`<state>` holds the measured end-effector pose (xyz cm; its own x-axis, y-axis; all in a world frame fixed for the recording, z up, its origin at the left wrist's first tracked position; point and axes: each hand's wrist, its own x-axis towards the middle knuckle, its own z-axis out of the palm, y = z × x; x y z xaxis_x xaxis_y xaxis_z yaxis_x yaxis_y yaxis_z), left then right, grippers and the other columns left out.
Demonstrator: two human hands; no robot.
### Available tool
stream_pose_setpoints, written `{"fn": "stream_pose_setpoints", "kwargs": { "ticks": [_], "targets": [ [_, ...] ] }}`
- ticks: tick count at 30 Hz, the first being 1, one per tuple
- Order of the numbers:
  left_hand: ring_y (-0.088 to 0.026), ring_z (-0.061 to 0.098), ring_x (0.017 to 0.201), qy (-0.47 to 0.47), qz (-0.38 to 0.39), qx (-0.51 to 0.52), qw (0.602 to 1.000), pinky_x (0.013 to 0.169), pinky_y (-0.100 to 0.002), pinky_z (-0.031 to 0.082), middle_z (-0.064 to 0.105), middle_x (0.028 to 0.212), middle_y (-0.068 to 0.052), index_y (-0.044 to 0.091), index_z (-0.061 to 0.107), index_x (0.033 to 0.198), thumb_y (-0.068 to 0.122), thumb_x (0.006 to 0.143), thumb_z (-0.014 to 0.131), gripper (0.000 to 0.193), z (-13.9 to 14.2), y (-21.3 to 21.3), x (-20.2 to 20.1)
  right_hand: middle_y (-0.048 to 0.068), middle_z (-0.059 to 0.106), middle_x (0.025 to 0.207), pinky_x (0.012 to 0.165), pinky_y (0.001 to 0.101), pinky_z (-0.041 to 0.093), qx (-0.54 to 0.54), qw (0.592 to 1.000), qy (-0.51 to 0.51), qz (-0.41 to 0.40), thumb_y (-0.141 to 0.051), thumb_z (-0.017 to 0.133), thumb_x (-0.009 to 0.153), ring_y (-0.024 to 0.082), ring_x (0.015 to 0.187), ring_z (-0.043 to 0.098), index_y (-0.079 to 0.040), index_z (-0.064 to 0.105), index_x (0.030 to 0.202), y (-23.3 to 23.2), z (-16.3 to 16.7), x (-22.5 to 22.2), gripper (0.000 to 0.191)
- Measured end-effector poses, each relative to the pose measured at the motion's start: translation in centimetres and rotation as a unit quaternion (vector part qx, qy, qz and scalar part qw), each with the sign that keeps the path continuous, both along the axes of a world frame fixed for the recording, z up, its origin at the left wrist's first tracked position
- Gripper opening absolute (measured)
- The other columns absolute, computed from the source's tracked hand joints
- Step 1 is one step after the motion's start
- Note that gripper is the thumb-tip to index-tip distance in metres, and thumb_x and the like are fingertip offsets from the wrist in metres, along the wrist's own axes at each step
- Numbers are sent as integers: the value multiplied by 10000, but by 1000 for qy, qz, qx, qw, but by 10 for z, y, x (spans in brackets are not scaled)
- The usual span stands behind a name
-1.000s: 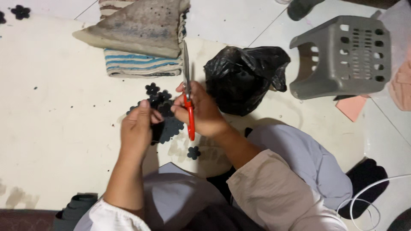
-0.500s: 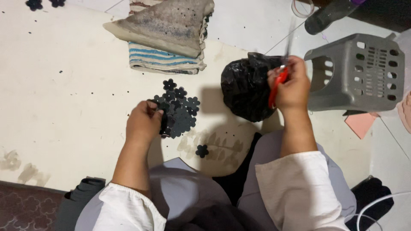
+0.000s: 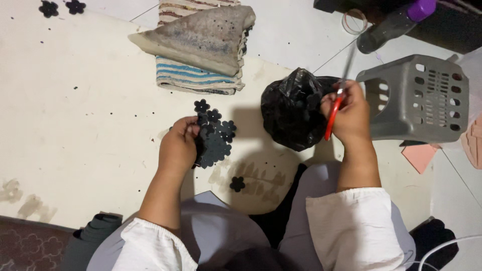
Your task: The person sits on the floor and uses red-handled scissors to trim small black flower-shaped foam pieces. They hold each piece in the left hand and cut with the right hand, placing the finished pieces into a black plastic bag.
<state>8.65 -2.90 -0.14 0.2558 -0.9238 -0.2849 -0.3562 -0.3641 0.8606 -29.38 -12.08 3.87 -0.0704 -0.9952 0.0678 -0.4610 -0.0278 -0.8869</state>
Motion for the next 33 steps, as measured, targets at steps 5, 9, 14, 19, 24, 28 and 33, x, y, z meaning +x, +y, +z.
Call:
{"fn": "stream_pose_setpoints", "kwargs": {
  "ticks": [5,9,14,19,24,28,33],
  "targets": [
    [-356,657,1077,-109,-33,-85,990,949,-400,509,726,1142,-175,109,718,1203,-29,852,540,417,-7,5,8,51,734,1012,844,280,566,77,992,101,-6,0,729,873,143,968,724,-39,552,1271,3,-3,16,438],
    [-396,627,1144,-86,-29,-119,989,998,-427,486,683,1213,-204,88,706,1175,50,847,652,334,-2,2,7,63,745,1025,817,298,568,42,979,199,-22,-108,842,856,152,943,721,-67,542,1282,-6,-3,30,522],
    [-389,604,1092,-105,-33,3,994,998,-441,474,639,1141,-224,83,685,1202,168,844,753,374,2,3,7,77,686,919,744,350,545,100,965,240,-37,-278,988,707,196,824,660,-65,511,1176,-7,-1,46,702],
    [-404,543,1138,-198,-25,60,978,1000,-471,435,624,1164,-213,84,656,1242,197,792,806,487,-10,4,19,58,651,903,814,390,466,43,973,222,45,-265,985,711,188,818,614,-89,528,1221,-6,-8,65,708],
    [-410,533,1133,-192,0,59,980,963,-461,468,614,1178,-191,159,698,1229,142,787,794,453,-21,8,23,74,675,1074,829,340,550,-26,978,207,32,-154,942,824,164,955,641,-60,532,1306,3,-2,47,640],
    [-328,600,1113,-140,16,-3,990,967,-414,513,651,1150,-127,199,762,1156,132,803,780,360,-28,5,12,87,699,1208,912,311,578,-14,998,56,5,-3,798,900,144,1052,675,-39,499,1335,18,14,19,529],
    [-356,578,1090,-177,-4,-67,982,944,-444,489,656,1117,-137,131,744,1111,137,791,817,328,-21,3,-3,145,723,1193,886,300,618,-32,989,-122,-79,85,662,964,159,1000,711,-19,499,1351,23,37,-19,432]
  ]
}}
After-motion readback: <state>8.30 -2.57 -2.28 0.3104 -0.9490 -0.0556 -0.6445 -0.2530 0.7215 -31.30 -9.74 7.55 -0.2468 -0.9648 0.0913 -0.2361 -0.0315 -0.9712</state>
